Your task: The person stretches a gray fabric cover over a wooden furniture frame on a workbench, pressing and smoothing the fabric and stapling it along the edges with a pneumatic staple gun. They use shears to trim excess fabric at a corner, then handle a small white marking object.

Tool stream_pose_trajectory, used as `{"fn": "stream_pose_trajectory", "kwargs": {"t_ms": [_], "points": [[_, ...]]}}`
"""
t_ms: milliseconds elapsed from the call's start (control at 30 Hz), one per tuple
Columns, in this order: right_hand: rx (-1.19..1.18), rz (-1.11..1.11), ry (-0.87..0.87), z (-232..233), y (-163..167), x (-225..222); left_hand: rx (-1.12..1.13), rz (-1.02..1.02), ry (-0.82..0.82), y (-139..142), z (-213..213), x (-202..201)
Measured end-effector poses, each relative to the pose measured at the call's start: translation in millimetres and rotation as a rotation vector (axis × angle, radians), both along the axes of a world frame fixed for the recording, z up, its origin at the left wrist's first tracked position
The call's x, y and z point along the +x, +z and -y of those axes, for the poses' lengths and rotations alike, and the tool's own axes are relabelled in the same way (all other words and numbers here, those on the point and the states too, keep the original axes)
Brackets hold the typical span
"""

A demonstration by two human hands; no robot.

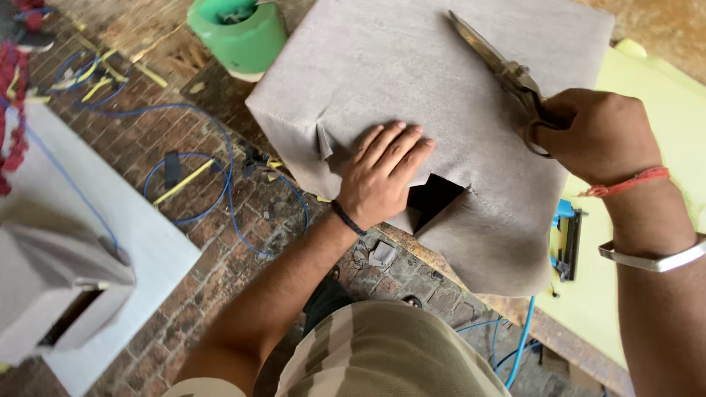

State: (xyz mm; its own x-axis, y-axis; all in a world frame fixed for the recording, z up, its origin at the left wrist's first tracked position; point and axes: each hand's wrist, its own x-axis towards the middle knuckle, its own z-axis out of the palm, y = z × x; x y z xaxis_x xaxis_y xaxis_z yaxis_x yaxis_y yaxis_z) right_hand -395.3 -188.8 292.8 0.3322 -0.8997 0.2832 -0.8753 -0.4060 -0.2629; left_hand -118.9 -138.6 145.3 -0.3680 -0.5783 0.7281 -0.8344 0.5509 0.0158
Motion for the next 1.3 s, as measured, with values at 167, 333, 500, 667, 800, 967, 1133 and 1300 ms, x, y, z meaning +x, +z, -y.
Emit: {"fn": "stream_pose_trajectory", "kwargs": {"t_ms": [167, 333, 500, 667, 800, 967, 1133, 1300], "points": [[-0.245, 0.362, 0.093, -102.9, -7.5, 45.4, 0.133, 0.028, -0.253, 27.3, -11.1, 12.5], [-0.5, 0.154, 0.002, -136.6, -46.6, 87.0, 0.086, -0.029, -0.541, 44.9, -7.6, 16.8], [-0.508, 0.252, 0.037, -141.9, -63.5, 77.2, -0.018, -0.02, -0.752, 40.0, 3.5, 18.7], [-0.527, 0.249, 0.157, -144.9, -67.3, 71.3, -0.001, 0.031, -0.781, 53.1, -5.5, 18.8], [-0.549, 0.239, 0.152, -140.0, -68.5, 69.5, 0.338, 0.125, -0.781, 91.2, -7.1, 25.3], [-0.59, 0.247, 0.186, -136.5, -71.3, 64.5, 0.635, 0.186, -0.588, 113.3, 37.2, -21.2], [-0.632, 0.231, 0.213, -130.1, -67.6, 60.1, 0.392, 0.541, -0.419, 81.9, 27.1, -45.7], [-0.607, 0.36, 0.254, -139.3, -83.0, 39.7, 0.368, 0.668, -0.476, 81.4, 27.1, -40.4]]}}
